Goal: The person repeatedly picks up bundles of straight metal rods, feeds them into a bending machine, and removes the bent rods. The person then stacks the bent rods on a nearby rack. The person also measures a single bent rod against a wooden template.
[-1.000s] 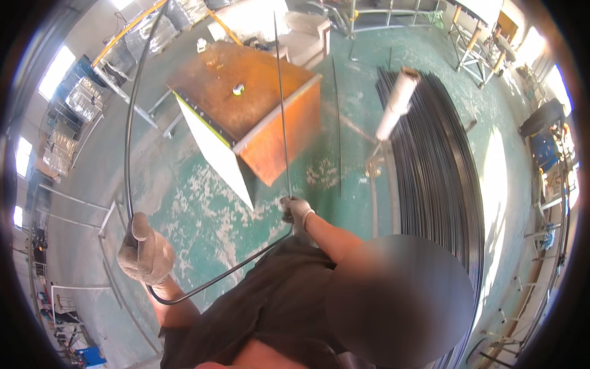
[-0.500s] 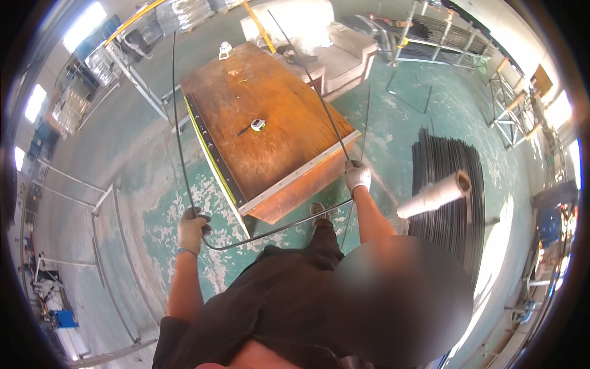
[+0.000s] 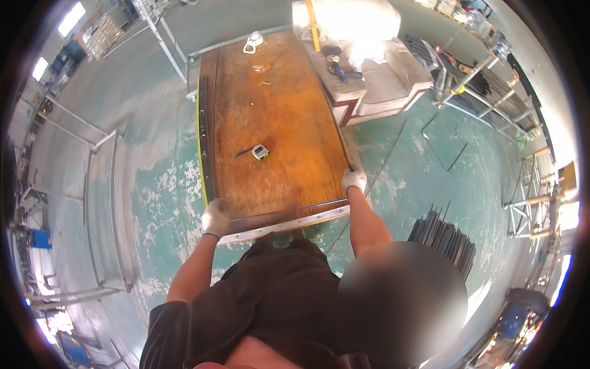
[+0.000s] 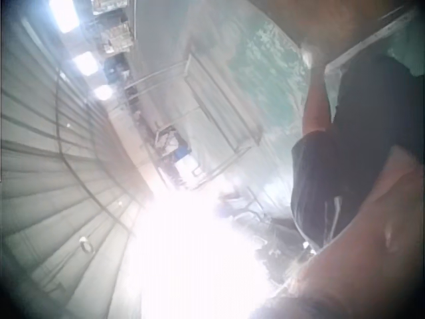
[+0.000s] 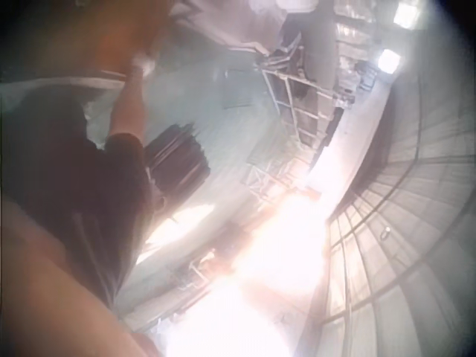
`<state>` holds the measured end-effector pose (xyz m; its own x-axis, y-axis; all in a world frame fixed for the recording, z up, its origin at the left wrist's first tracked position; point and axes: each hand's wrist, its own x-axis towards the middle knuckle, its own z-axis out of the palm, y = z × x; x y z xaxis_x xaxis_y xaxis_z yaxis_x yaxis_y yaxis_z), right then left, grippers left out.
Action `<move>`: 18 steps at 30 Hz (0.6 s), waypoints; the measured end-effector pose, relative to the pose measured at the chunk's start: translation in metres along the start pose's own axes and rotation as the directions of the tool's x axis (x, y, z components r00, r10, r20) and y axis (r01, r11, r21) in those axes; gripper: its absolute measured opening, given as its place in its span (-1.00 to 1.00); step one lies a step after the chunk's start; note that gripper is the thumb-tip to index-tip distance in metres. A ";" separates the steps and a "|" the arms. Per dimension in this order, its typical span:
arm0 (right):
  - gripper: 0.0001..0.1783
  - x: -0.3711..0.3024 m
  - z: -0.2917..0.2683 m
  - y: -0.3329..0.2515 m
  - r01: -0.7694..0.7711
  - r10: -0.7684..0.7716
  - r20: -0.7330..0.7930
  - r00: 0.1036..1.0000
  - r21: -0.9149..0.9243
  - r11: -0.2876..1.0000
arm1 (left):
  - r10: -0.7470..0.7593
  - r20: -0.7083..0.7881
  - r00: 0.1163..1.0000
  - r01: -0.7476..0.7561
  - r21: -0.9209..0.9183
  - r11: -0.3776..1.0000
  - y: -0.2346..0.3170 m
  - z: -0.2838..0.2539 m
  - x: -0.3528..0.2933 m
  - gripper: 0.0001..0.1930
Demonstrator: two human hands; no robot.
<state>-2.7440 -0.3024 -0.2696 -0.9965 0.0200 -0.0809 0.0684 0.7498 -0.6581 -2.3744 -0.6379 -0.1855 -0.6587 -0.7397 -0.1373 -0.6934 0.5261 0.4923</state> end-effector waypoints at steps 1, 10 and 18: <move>-0.60 0.007 0.005 -0.001 0.101 -0.101 0.004 0.995 -0.047 0.994 | 0.112 -0.013 0.994 -0.111 0.061 0.992 -0.008 0.018 0.001 -0.62; -0.40 0.012 -0.008 0.005 0.260 -0.224 0.183 0.957 -0.199 0.945 | 0.291 0.228 0.929 -0.342 0.232 0.910 0.023 0.047 -0.010 -0.85; -0.45 -0.034 -0.036 0.011 0.265 -0.217 0.195 0.957 -0.270 0.926 | 0.208 0.378 0.902 -0.283 0.155 0.947 0.000 0.043 -0.037 -0.78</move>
<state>-2.7109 -0.2709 -0.2468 -0.9588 -0.2725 -0.0806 -0.2135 0.8780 -0.4284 -2.3622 -0.5927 -0.2175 -0.8490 -0.3995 -0.3458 -0.5149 0.7724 0.3719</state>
